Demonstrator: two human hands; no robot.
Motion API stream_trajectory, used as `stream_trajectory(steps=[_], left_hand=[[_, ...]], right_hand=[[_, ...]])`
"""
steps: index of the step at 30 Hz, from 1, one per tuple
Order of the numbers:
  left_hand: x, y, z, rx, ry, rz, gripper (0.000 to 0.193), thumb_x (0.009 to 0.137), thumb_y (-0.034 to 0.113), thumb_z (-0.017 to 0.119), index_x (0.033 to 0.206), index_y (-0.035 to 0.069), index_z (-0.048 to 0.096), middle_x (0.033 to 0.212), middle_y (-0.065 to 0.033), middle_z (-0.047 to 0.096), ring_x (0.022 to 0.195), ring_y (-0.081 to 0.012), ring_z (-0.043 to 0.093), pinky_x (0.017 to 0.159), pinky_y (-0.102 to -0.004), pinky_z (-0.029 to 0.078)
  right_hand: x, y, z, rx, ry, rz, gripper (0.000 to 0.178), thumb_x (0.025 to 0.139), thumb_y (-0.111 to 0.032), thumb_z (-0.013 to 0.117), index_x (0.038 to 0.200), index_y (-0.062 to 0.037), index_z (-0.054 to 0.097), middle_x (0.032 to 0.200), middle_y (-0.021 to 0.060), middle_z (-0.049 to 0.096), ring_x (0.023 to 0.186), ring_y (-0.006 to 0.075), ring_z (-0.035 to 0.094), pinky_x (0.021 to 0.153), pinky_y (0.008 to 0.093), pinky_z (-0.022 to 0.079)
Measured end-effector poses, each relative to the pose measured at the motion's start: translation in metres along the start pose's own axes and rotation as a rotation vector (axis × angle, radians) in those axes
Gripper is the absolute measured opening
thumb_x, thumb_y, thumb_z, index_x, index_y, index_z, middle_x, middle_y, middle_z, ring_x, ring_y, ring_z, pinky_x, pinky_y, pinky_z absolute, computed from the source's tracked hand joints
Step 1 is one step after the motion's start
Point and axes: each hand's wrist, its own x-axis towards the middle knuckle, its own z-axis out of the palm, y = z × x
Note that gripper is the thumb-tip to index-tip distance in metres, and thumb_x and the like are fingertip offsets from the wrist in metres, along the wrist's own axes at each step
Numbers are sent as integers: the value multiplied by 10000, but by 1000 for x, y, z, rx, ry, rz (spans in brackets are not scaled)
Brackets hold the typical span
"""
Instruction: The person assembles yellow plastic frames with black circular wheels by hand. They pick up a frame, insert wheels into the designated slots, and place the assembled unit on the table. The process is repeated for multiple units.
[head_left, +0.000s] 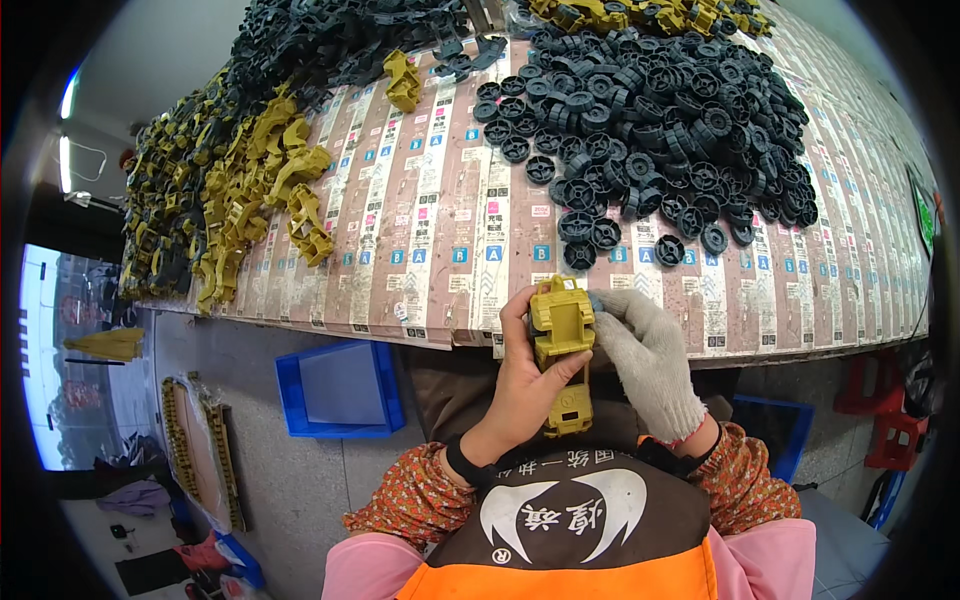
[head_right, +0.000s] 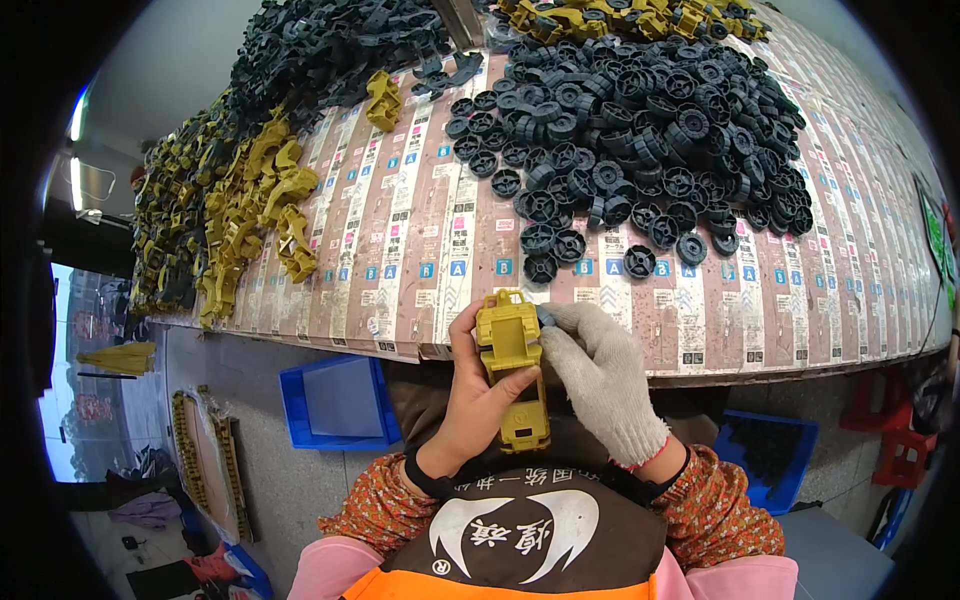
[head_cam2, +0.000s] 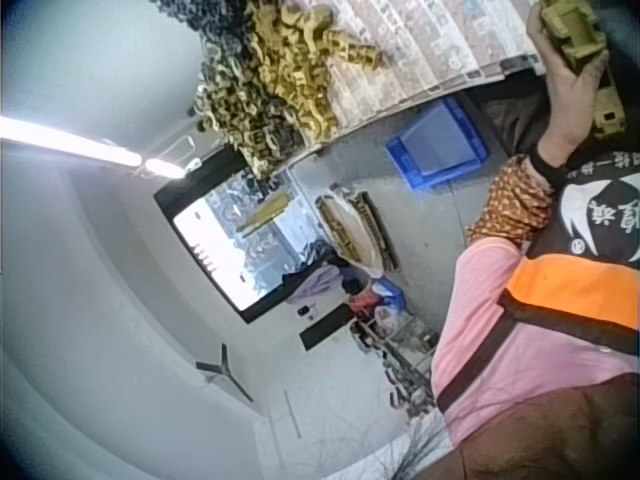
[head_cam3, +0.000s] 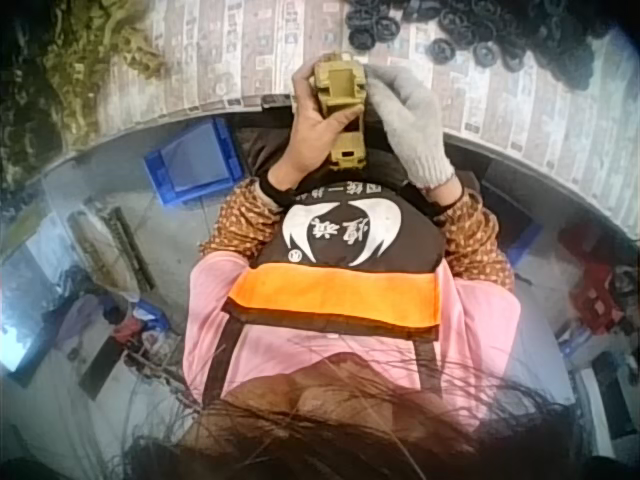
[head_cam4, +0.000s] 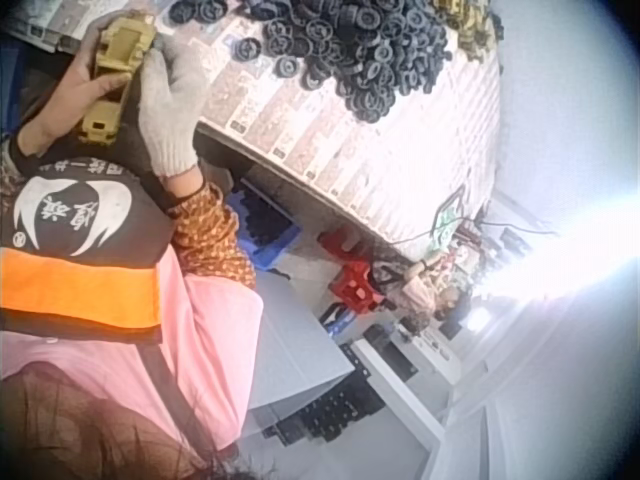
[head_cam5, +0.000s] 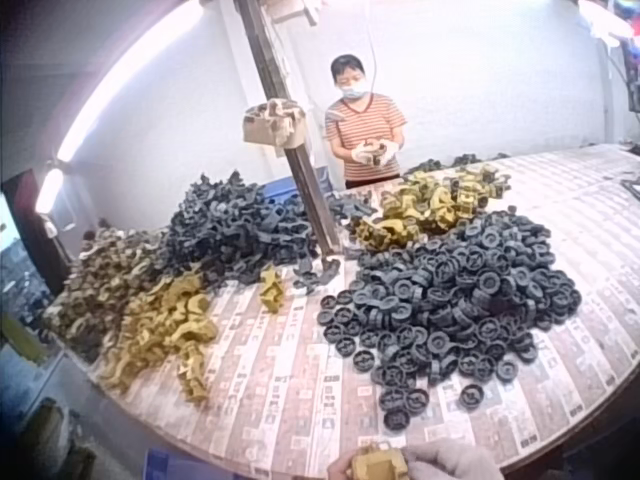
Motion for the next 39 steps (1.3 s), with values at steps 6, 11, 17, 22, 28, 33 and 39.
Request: stream_trajectory(steps=[6,11,17,22,28,33,39], left_hand=[[-2,-1,-6,145,-60,62,833,988,110,760,1584,112,177,1396,-133,535,1258,-222,595,1091,-385,484],[-3,-6,-10,280,-180,108,844,985,108,756,1571,104,149,1352,-168,592,1227,-282,646,1063,-410,508],[-1,0,-14,457,-298,154,876,944,77,786,1549,72,153,1353,-186,572,1244,-301,634,1067,-406,497],[-4,6,-4,623,-296,313,847,938,63,778,1538,59,180,1362,-194,563,1221,-330,643,1050,-412,506],[12,14,6,60,-170,66,797,934,2,765,1547,137,274,1385,-86,555,1223,-235,626,1025,-366,538],[17,19,-10,-435,-18,-210,743,1006,24,708,1596,215,300,1330,-37,583,1183,-153,617,1009,-346,561],[15,20,-28,-647,106,-333,501,1044,145,695,1467,186,430,1211,-30,637,1008,-150,697,818,-350,647]], right_hand=[[-9,4,-2,-307,-55,-394,340,941,-1,603,1277,14,645,1046,222,725,950,389,740,825,421,577],[-15,-7,-8,-469,-72,-329,403,834,32,588,1234,14,635,1014,264,706,971,468,712,848,472,572],[-18,-1,-18,-244,-132,-146,409,810,8,559,1212,18,634,983,268,713,985,458,718,855,483,569],[-25,-11,-27,-267,-116,-112,398,823,-3,561,1212,2,646,994,269,722,975,452,726,861,480,570],[8,-41,-50,-553,-104,-230,247,896,-30,616,1125,-33,708,901,244,711,871,382,740,772,444,579],[58,-32,-83,-1272,207,-519,205,870,-81,712,1074,-73,708,962,181,643,914,371,675,769,476,555],[62,-19,-79,-1364,132,-577,202,806,-42,698,996,-42,632,1015,177,595,985,378,621,814,475,537]])
